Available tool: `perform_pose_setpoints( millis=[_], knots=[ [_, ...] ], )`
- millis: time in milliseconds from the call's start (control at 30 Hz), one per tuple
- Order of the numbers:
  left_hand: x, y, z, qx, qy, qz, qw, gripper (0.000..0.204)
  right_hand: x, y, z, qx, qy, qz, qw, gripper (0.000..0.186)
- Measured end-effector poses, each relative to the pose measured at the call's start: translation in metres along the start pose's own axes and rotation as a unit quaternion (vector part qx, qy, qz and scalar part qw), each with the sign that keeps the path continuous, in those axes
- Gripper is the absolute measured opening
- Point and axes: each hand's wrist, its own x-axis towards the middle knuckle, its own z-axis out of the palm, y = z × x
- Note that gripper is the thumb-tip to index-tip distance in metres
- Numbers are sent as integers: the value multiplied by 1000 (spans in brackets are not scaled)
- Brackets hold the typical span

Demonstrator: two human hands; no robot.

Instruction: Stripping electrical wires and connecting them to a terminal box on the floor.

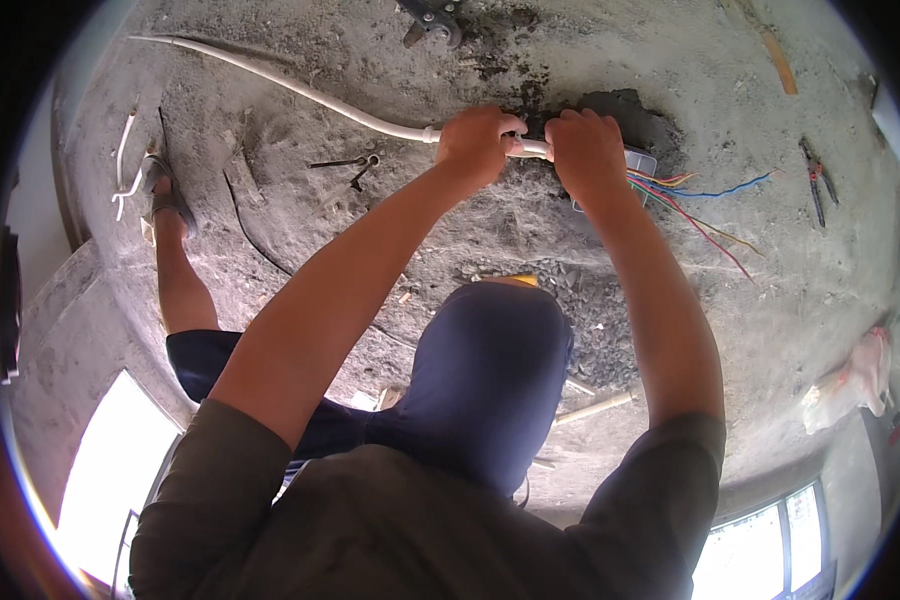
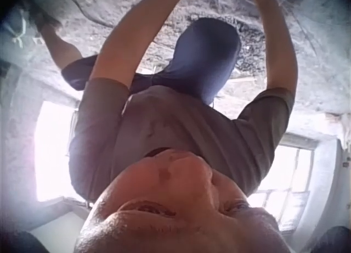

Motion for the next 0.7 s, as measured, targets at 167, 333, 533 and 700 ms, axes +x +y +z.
perform_pose_setpoints(
  millis=[167,333,533,700],
  knots=[
    [-3,-14,-1,-58,31,106,992,18,-2,-1,0,-35,14,8,999,4],
    [-11,-10,7,-43,129,191,972,14,-2,1,6,-25,60,6,998,3],
    [-10,1,5,66,68,126,987,9,-5,-4,0,-18,39,3,999,4],
    [-7,11,3,131,11,70,989,13,-7,-10,0,-34,41,4,999,5]
  ],
)
